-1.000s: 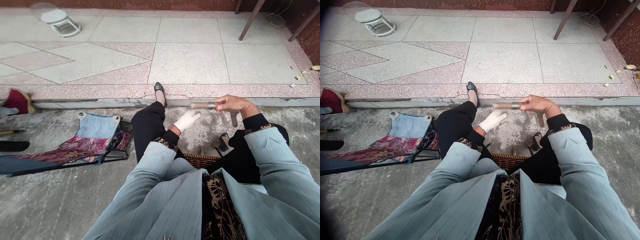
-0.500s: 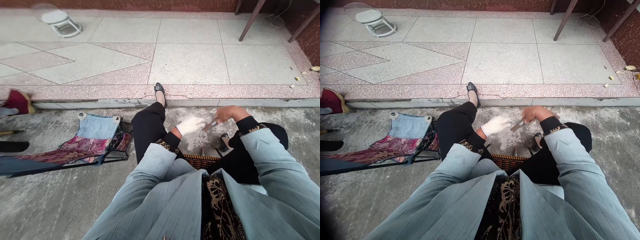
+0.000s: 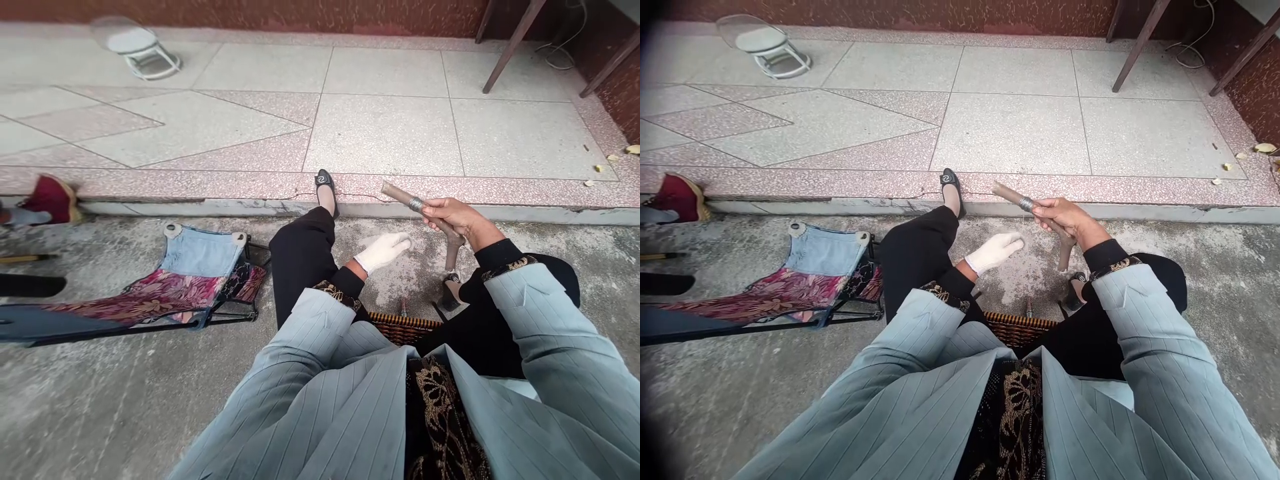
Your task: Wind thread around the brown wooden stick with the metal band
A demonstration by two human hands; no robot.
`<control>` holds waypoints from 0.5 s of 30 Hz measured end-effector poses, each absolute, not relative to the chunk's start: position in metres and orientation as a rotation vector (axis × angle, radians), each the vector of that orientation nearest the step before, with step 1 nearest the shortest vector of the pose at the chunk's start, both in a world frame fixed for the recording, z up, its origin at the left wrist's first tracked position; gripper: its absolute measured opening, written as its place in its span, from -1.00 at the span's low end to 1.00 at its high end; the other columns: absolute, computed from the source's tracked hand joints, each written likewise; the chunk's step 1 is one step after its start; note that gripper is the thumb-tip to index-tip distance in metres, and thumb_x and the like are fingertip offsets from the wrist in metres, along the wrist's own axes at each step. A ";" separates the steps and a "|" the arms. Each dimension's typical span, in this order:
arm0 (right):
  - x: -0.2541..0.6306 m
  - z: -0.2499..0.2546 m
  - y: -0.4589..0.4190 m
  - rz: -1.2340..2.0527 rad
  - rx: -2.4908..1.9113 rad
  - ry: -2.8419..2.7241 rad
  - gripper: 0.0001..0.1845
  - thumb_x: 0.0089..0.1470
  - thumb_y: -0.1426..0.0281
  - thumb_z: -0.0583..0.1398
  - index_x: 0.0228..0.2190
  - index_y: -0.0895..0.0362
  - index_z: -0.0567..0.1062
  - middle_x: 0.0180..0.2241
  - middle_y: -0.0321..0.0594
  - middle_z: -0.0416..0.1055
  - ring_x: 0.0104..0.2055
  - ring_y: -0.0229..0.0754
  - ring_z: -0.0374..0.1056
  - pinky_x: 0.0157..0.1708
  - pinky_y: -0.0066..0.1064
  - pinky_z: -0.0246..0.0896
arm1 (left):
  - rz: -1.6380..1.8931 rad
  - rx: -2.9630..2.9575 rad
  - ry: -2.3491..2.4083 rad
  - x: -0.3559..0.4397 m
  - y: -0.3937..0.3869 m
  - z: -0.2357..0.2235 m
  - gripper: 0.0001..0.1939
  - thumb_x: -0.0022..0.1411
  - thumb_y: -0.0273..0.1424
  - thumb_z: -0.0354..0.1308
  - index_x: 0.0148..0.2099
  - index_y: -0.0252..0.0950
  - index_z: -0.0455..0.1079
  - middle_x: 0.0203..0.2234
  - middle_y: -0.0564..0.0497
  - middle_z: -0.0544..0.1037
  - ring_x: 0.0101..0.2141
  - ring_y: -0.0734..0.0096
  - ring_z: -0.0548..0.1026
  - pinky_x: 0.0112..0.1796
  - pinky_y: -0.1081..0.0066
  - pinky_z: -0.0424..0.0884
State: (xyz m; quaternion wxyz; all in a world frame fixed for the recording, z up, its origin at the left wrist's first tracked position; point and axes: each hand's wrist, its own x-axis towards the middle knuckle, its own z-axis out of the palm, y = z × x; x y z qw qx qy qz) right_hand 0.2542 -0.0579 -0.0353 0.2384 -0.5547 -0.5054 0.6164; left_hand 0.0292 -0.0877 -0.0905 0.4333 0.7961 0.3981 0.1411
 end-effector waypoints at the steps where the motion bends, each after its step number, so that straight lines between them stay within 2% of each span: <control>1: 0.252 -0.038 -0.056 1.571 -1.633 -1.420 -0.44 0.09 0.23 0.22 0.10 0.17 0.42 -0.36 -0.14 0.46 -0.46 -0.25 0.27 -0.42 -0.42 0.24 | 0.338 2.006 0.994 0.030 -0.089 -0.089 -0.75 0.29 -0.23 0.02 -0.27 -0.23 0.46 -0.39 -0.02 0.52 -0.30 0.33 0.47 -0.21 0.39 0.33; 3: 0.249 -0.040 -0.052 1.273 -1.911 -1.634 -0.46 0.11 0.25 0.19 0.12 0.13 0.42 -0.26 -0.08 0.49 -0.37 -0.17 0.33 -0.38 -0.36 0.26 | 0.314 2.063 0.991 0.029 -0.091 -0.087 -0.75 0.28 -0.22 0.03 -0.26 -0.21 0.48 -0.37 -0.02 0.54 -0.27 0.31 0.48 -0.19 0.39 0.33; 5: 0.249 -0.040 -0.050 0.986 -2.149 -1.995 -0.51 0.07 0.26 0.23 0.05 0.06 0.50 -0.19 -0.07 0.50 -0.26 -0.07 0.37 -0.32 -0.32 0.25 | 0.290 2.116 1.012 0.026 -0.089 -0.084 -0.73 0.29 -0.21 0.01 -0.22 -0.20 0.49 -0.35 -0.03 0.55 -0.25 0.29 0.49 -0.18 0.39 0.33; 7: 0.251 -0.039 -0.050 0.936 -2.233 -2.381 -0.59 0.01 0.28 0.27 -0.05 0.03 0.59 -0.21 -0.09 0.52 -0.24 -0.05 0.37 -0.31 -0.32 0.21 | 0.285 2.141 1.048 0.020 -0.085 -0.081 -0.70 0.30 -0.21 -0.01 -0.16 -0.22 0.50 -0.31 -0.04 0.56 -0.22 0.25 0.49 -0.17 0.37 0.32; 9: 0.254 -0.037 -0.053 1.349 -2.050 -2.647 -0.59 -0.02 0.27 0.30 -0.09 0.07 0.61 -0.31 -0.12 0.52 -0.34 -0.14 0.36 -0.36 -0.36 0.19 | 0.286 2.159 1.082 0.014 -0.080 -0.078 -0.68 0.31 -0.22 -0.03 -0.11 -0.24 0.49 -0.25 -0.05 0.57 -0.20 0.23 0.49 -0.17 0.35 0.31; 12: 0.263 -0.029 -0.057 2.142 -1.349 -2.580 -0.44 -0.06 0.17 0.34 -0.02 0.15 0.57 -0.44 -0.22 0.49 -0.50 -0.31 0.25 -0.45 -0.44 0.13 | 0.276 2.158 1.089 0.007 -0.074 -0.077 -0.66 0.31 -0.24 -0.06 -0.08 -0.26 0.47 -0.22 -0.04 0.57 -0.22 0.26 0.48 -0.19 0.36 0.31; 13: 0.266 -0.025 -0.059 2.243 -1.158 -2.477 -0.39 -0.07 0.14 0.35 0.01 0.16 0.55 -0.45 -0.24 0.48 -0.52 -0.34 0.22 -0.47 -0.45 0.12 | 0.275 2.134 1.081 0.007 -0.074 -0.078 -0.66 0.32 -0.25 -0.06 -0.09 -0.28 0.47 -0.24 -0.03 0.57 -0.24 0.28 0.48 -0.20 0.38 0.32; 15: 0.271 -0.016 -0.061 2.219 -1.020 -2.252 -0.37 -0.07 0.16 0.35 0.03 0.13 0.52 -0.43 -0.28 0.47 -0.51 -0.38 0.20 -0.47 -0.48 0.11 | 0.292 2.066 1.066 0.008 -0.075 -0.080 -0.65 0.33 -0.26 -0.08 -0.10 -0.32 0.46 -0.26 -0.04 0.56 -0.27 0.33 0.48 -0.23 0.41 0.33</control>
